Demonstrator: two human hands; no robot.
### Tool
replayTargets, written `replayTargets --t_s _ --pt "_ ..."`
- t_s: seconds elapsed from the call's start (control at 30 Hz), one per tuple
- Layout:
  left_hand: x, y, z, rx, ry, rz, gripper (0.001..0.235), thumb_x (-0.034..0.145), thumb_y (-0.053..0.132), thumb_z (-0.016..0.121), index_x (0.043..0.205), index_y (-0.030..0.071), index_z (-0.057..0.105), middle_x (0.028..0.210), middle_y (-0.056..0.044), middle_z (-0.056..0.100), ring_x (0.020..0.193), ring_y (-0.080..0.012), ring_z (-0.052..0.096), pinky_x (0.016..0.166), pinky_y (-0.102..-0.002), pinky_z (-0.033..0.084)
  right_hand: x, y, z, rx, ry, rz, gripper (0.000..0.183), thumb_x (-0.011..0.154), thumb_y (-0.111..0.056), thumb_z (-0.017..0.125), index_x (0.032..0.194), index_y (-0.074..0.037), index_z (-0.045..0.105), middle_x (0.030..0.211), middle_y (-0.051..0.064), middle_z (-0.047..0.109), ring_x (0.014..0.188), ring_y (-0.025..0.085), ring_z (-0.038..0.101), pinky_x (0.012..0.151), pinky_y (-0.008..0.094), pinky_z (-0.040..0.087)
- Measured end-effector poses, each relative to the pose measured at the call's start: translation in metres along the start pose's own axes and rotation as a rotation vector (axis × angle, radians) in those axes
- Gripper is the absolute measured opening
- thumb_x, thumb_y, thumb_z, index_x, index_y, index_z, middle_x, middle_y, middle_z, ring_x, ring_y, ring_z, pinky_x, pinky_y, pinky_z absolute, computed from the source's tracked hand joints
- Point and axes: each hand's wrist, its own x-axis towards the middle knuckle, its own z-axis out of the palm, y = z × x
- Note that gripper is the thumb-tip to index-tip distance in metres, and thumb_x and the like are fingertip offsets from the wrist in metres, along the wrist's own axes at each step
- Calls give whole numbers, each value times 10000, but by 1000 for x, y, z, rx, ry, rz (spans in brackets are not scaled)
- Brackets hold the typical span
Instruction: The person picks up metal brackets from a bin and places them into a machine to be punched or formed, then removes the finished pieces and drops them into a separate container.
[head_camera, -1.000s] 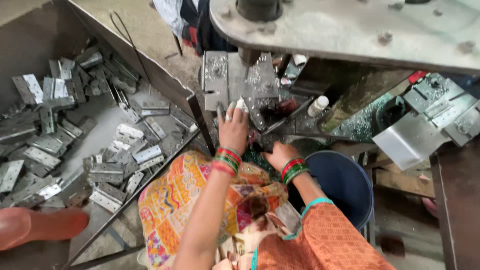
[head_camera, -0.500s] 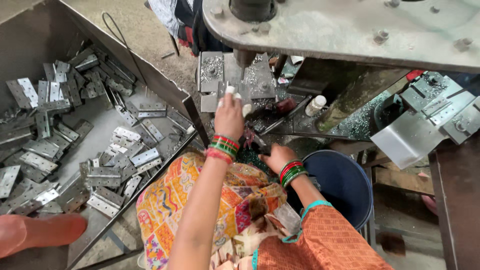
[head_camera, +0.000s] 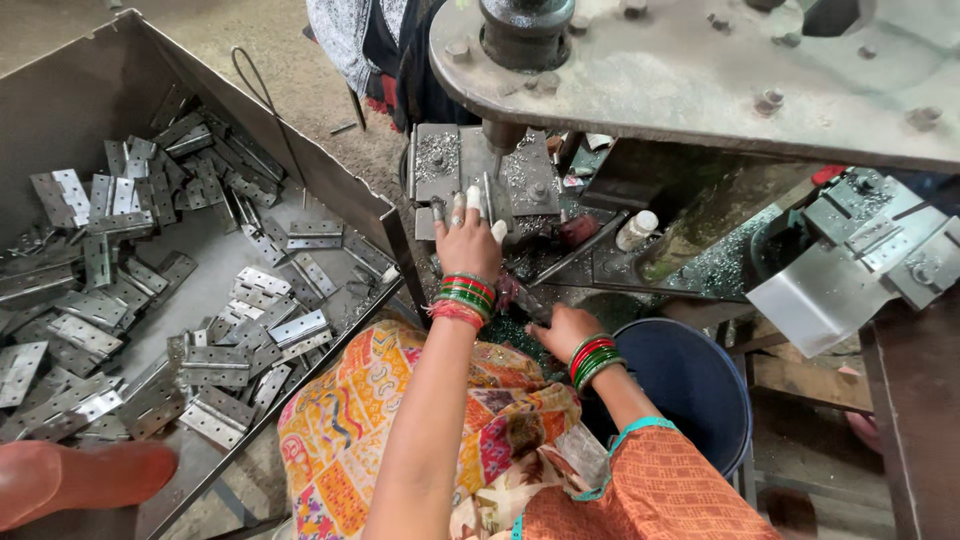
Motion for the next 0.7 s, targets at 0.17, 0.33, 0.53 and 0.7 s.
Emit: replayTargets --t_s 0.17,0.33,0.53,0.7 --pt "-5 0 13 86 166 28 439 988 365 529 1148 30 763 1510 -118 517 1407 -280 451 1104 -580 340 3 3 9 3 -38 37 637 828 -604 718 1014 4 672 961 239 731 922 410 725 822 503 581" --pt "1 -5 7 -7 12 -2 390 1006 340 512 1047 55 776 1563 -119 471 1447 -294 413 1099 -575 339 -12 16 48 123 72 39 650 857 -630 678 995 4 689 877 258 743 876 413 734 813 495 584" --pt "3 -6 16 -1 72 13 359 978 327 544 1023 69 789 1479 -109 528 1423 -298 435 1083 -589 353 7 12 25 29 36 -13 601 786 -581 732 979 -12 702 926 247 727 890 432 718 803 512 570" --pt "1 -8 12 -10 15 -1 338 1013 315 543 1014 89 794 1425 -107 579 1438 -287 463 1129 -571 360 -12 16 51 38 65 -15 576 869 -578 685 990 -15 708 955 247 736 916 430 710 827 522 562"
